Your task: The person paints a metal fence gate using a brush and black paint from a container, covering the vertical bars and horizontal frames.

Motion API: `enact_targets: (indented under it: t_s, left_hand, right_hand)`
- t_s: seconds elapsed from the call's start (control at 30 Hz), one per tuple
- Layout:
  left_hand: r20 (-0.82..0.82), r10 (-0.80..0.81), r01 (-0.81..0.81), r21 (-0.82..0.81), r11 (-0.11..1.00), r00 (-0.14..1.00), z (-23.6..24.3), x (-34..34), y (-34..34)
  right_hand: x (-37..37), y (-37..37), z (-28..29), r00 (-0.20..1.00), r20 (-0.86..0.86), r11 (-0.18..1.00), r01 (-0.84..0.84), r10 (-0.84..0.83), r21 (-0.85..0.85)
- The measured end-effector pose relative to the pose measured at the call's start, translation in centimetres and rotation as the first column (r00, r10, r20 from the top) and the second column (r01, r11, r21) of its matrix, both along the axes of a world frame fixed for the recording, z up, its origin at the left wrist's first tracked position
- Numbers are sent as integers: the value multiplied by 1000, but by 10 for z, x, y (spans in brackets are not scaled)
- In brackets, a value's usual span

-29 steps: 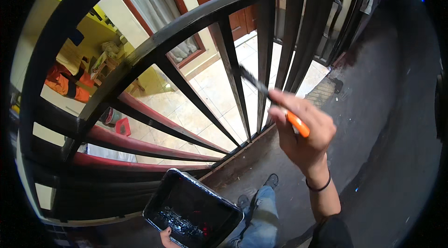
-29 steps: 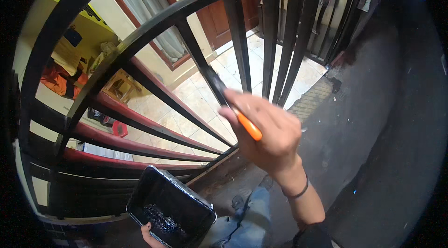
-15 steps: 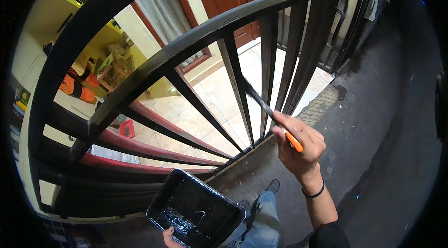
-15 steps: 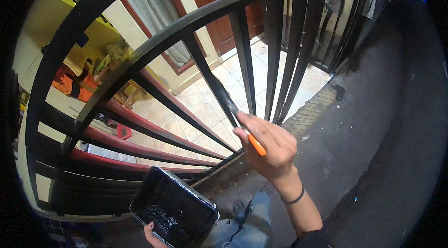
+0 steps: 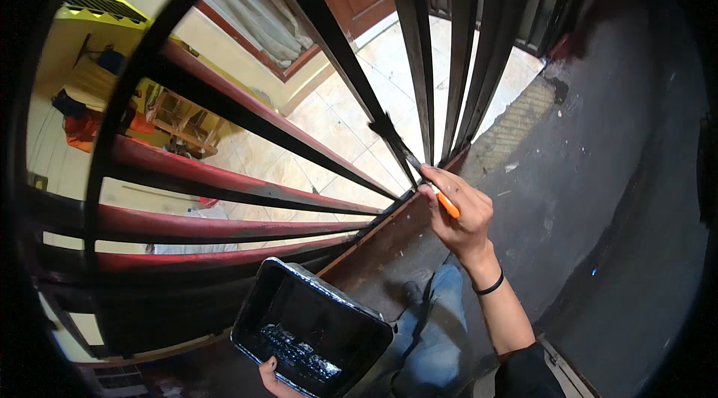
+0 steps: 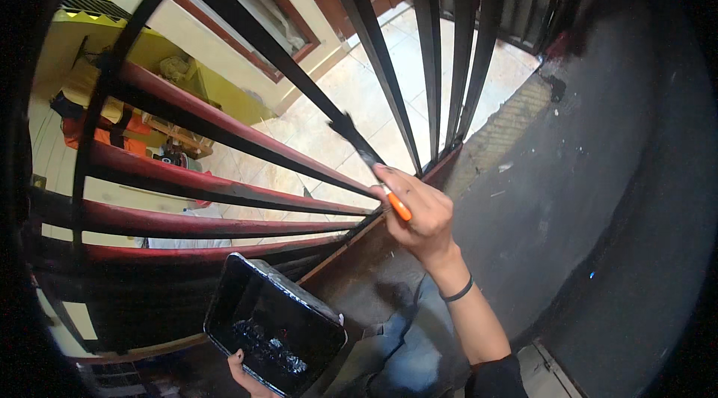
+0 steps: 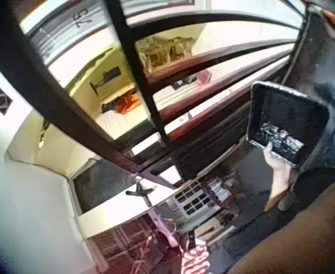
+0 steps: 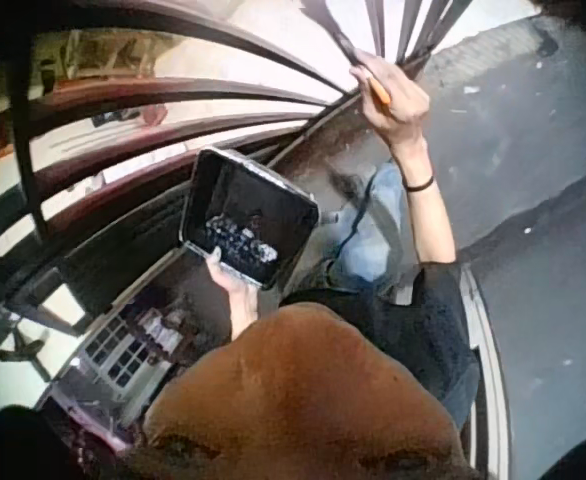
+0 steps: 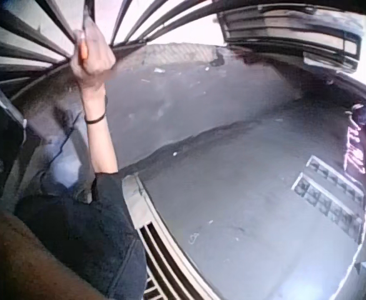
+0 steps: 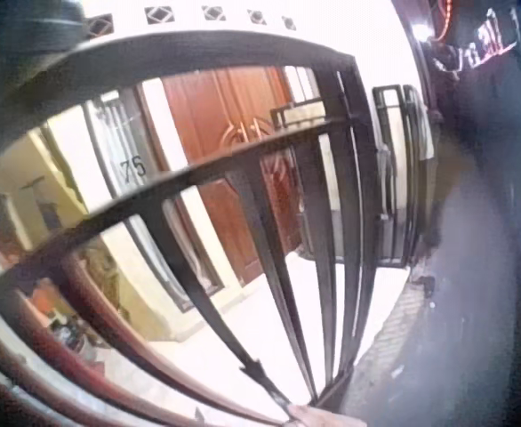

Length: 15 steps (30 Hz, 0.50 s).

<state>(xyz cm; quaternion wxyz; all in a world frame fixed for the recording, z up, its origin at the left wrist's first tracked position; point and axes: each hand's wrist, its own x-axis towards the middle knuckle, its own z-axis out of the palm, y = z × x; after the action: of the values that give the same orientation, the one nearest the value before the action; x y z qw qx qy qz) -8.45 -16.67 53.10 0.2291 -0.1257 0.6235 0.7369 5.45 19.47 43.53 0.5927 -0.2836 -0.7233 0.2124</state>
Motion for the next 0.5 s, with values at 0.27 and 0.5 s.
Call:
enact_targets:
  t_s: [0.27, 0.5]
  left_hand:
    - [171, -179, 176, 33, 984, 969, -8, -20, -32]
    - [-107, -138, 134, -39, 990, 985, -31, -19, 5]
  right_hand:
    - [-10, -31, 7, 968, -245, 978, 0, -52, -206]
    - [-41, -34, -108, 983, -147, 959, 68, -112, -276]
